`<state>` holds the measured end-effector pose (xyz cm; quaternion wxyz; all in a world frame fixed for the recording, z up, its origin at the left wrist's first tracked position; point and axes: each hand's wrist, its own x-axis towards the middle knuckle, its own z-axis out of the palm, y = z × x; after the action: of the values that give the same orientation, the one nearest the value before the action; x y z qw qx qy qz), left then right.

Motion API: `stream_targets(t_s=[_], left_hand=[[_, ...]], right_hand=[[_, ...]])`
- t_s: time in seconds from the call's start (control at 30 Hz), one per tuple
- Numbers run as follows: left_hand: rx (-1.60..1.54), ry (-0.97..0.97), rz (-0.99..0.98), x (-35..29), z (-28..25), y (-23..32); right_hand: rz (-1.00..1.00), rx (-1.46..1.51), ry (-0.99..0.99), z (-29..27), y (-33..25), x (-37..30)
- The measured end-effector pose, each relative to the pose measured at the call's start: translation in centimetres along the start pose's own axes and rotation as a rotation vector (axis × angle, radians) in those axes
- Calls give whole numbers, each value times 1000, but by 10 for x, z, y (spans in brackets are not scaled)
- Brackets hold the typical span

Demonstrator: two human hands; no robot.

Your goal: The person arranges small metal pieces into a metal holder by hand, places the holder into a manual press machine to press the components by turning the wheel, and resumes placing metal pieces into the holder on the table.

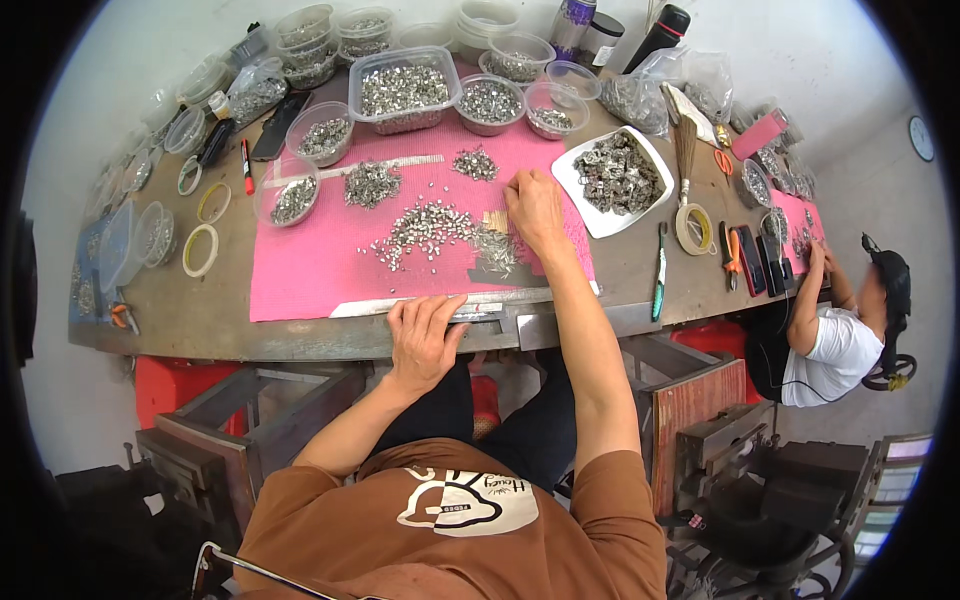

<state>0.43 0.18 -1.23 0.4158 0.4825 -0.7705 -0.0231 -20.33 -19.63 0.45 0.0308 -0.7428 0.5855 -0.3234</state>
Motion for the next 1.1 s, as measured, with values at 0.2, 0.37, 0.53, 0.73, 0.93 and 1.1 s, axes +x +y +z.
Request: stream_targets(t_s=[0.2,0.37,0.53,0.73,0.93,1.1], left_hand=[[-7,19,10,3,3,-1],[-3,23,13,0,5,-3],[-4,21,3,-1,3,-4],[-20,24,1,0,3,-2],[-16,20,2,1,6,-3],[-33,19,-7,6,3,-2]], right_hand=[[-6,-24,-26,-2,4,5],[-84,-20,-9,-19,-10,-15],[10,508,-186,-64,-62,-107],[-6,602,-126,-57,-81,-153],[4,558,-69,-49,-82,-155],[-62,460,-17,-49,-81,-153]])
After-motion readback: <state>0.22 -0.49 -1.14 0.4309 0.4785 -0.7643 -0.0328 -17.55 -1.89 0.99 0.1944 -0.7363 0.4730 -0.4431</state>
